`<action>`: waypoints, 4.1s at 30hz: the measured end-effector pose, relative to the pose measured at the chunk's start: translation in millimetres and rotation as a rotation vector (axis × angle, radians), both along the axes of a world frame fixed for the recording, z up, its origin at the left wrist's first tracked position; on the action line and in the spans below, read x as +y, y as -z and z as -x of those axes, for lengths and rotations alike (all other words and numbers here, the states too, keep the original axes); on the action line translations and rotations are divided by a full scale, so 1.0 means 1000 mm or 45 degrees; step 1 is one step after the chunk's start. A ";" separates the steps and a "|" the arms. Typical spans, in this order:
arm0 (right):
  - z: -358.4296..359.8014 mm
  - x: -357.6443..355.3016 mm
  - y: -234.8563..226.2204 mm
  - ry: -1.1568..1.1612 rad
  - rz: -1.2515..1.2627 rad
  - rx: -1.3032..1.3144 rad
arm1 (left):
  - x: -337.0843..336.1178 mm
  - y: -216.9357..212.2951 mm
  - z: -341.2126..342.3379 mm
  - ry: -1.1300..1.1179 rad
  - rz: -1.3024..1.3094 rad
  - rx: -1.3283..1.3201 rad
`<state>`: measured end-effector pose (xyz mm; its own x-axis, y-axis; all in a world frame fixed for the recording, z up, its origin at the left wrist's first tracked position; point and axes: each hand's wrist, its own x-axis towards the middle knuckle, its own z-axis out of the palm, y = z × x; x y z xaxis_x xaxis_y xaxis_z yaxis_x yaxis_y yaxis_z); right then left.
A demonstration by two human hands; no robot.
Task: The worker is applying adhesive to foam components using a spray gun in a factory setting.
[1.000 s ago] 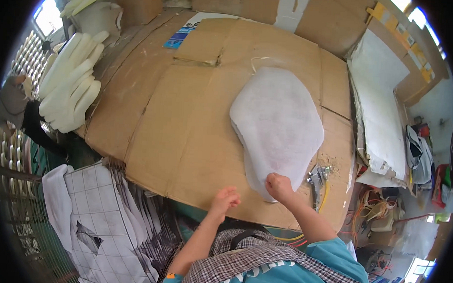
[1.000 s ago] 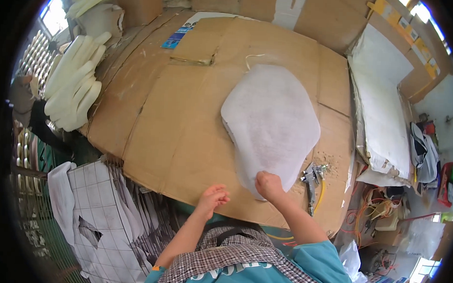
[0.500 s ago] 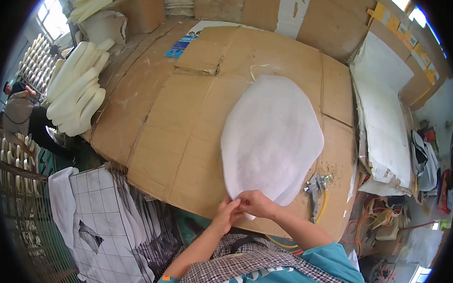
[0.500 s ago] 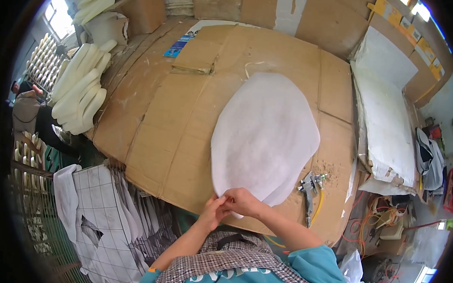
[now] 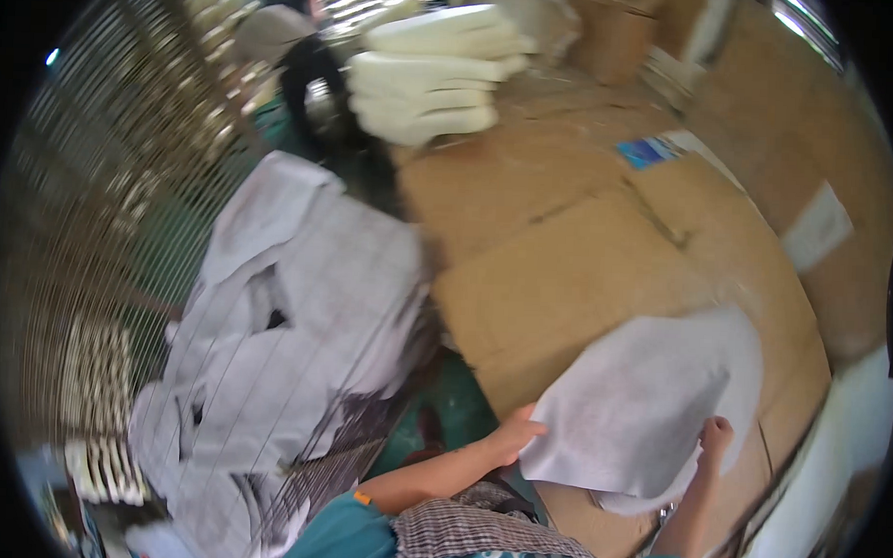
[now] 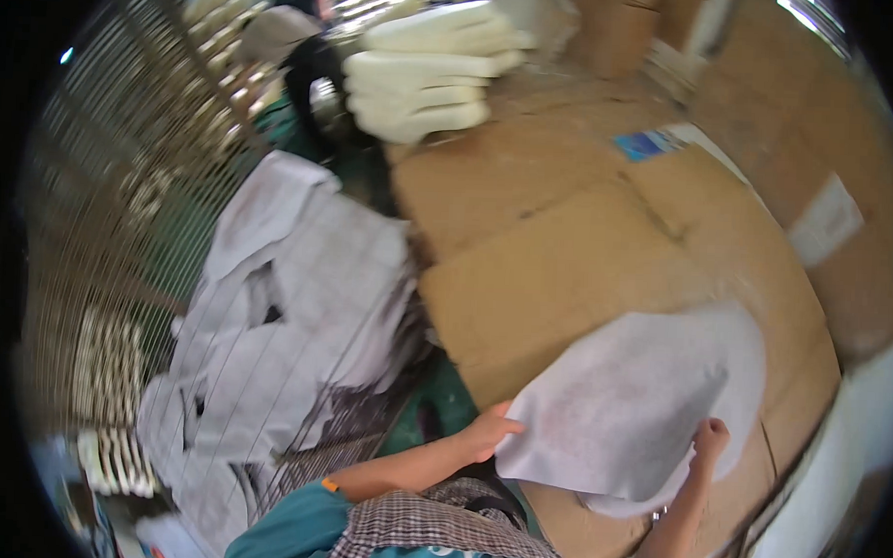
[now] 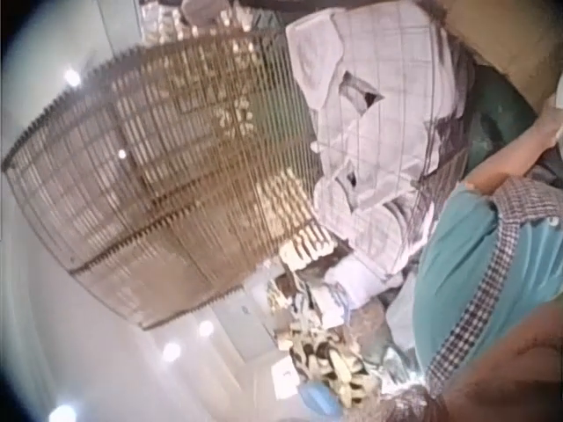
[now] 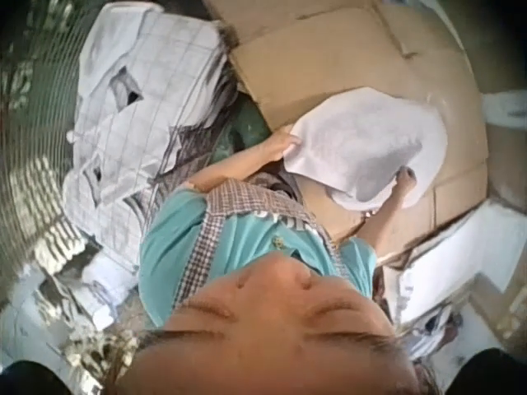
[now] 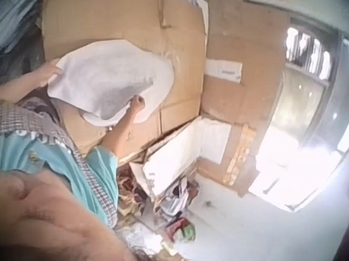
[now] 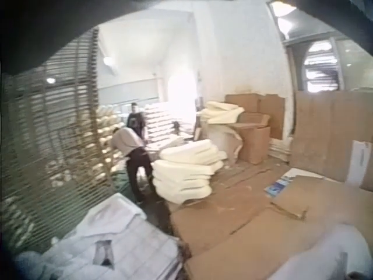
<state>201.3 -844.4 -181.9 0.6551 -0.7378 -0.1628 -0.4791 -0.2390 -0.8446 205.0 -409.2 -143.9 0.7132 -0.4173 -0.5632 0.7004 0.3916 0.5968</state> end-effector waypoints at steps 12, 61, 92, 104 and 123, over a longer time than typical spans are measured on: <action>-0.261 0.388 -0.196 -1.001 -0.741 -0.554 | 0.300 -0.156 -0.052 -0.943 -0.024 -0.549; -0.380 0.660 -0.035 -1.172 -0.461 0.150 | 0.451 -0.024 -0.045 -0.641 -2.247 -0.749; -0.334 0.636 -0.016 -1.354 0.368 -0.326 | 0.521 0.011 -0.129 -1.499 -0.309 0.241; -0.292 0.635 -0.044 -1.323 0.446 -0.245 | 0.532 0.017 -0.125 -1.362 -0.692 0.031; 0.070 0.104 0.011 -0.099 1.299 0.503 | 0.342 0.020 -0.104 -0.453 -2.355 -0.907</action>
